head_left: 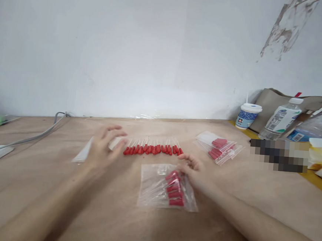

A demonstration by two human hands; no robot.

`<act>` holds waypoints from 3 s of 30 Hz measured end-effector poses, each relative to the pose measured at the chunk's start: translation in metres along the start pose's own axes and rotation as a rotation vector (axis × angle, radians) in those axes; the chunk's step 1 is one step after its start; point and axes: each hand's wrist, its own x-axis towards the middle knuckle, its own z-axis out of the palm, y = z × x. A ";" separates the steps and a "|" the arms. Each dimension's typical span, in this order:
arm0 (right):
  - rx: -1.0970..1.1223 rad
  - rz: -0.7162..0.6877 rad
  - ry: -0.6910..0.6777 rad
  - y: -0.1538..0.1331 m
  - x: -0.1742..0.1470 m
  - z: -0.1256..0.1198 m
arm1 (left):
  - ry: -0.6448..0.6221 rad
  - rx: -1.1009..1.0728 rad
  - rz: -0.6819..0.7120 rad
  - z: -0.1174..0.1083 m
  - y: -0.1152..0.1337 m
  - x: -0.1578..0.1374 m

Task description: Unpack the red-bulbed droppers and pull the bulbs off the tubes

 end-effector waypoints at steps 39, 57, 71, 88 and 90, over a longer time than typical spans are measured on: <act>-0.661 -0.885 -0.248 0.026 -0.005 -0.014 | -0.783 -0.524 0.020 0.039 0.055 -0.056; -0.902 -1.113 -0.310 0.024 0.002 -0.009 | -0.685 -0.418 0.229 0.051 0.070 -0.042; -0.950 -1.209 -0.364 0.021 0.004 -0.011 | -0.451 -0.017 0.658 0.069 0.061 -0.046; -1.114 -1.171 -0.530 0.011 0.008 -0.015 | -0.519 -0.034 0.731 0.054 0.054 -0.032; -1.128 -1.146 -0.538 0.009 0.008 -0.019 | -0.518 -0.034 0.724 0.046 0.051 -0.025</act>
